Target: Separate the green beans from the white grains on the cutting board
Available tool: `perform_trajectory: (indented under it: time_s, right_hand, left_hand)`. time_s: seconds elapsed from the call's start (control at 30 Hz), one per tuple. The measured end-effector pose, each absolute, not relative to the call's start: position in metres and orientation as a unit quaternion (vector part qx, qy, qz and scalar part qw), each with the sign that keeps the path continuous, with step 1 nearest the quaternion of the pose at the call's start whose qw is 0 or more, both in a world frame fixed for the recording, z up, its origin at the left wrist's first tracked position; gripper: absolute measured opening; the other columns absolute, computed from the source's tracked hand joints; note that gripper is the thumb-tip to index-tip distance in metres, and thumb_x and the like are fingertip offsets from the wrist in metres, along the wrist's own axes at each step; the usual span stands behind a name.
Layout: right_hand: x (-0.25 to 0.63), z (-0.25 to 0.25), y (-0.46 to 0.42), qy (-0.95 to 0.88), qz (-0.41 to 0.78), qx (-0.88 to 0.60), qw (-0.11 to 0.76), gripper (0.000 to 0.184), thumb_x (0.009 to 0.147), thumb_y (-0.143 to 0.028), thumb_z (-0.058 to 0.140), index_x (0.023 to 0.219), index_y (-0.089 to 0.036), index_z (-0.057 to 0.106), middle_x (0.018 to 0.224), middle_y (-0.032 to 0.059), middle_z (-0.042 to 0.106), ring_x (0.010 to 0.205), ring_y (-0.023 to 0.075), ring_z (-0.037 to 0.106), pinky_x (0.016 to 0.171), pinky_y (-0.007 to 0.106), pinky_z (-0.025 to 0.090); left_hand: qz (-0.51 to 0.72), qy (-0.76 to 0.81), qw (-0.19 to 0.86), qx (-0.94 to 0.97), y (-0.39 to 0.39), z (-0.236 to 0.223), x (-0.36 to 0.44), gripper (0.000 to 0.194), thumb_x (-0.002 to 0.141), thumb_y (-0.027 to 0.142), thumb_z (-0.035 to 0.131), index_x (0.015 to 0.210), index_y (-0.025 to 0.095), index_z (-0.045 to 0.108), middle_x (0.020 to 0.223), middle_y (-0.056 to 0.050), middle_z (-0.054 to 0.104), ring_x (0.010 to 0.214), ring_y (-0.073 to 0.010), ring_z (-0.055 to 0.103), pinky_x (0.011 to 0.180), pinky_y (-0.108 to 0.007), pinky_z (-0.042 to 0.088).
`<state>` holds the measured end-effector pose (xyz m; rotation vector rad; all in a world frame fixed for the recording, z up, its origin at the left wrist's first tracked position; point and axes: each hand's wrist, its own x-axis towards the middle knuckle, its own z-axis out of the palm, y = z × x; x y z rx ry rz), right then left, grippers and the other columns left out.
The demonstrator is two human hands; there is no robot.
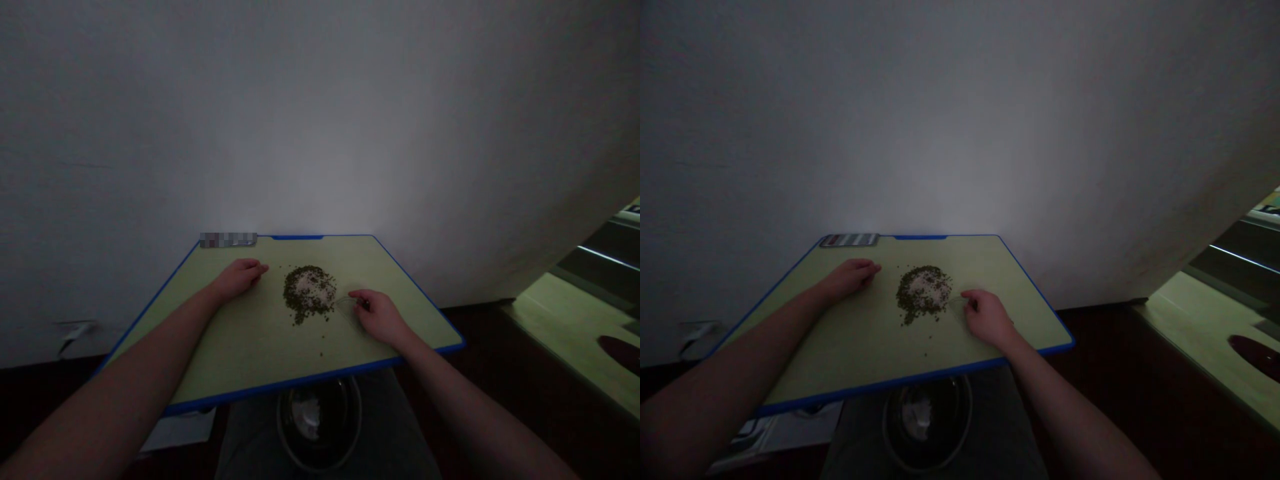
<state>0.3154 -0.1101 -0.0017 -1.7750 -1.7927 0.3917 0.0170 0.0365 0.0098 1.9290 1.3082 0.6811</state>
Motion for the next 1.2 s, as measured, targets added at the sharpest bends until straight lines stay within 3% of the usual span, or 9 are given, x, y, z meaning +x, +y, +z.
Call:
perform_trajectory:
  time_s: [0.8,1.2]
  right_hand:
    - [0.331,0.004,-0.103,-0.645,0.092,-0.709,0.269,0.036,0.073,-0.013,0.048,0.105,-0.013,0.063,0.072,0.0037,0.064,0.062,0.0134,0.054,0.062,0.024,0.04]
    - [0.321,0.004,-0.107,-0.698,0.144,-0.646,0.274,0.034,0.074,-0.015,0.047,0.104,-0.015,0.063,0.07,0.0022,0.062,0.06,0.0132,0.053,0.058,0.024,0.039]
  left_hand:
    - [0.269,0.493,0.367,0.741,0.037,0.009,0.017,0.041,0.072,0.054,0.047,0.051,0.019,0.043,0.042,0.005,0.038,0.039,-0.0093,0.034,0.044,-0.025,0.027]
    - [0.273,0.497,0.381,0.73,0.038,0.007,0.017,0.04,0.071,0.053,0.049,0.052,0.019,0.042,0.043,0.005,0.038,0.039,-0.0087,0.034,0.043,-0.024,0.027]
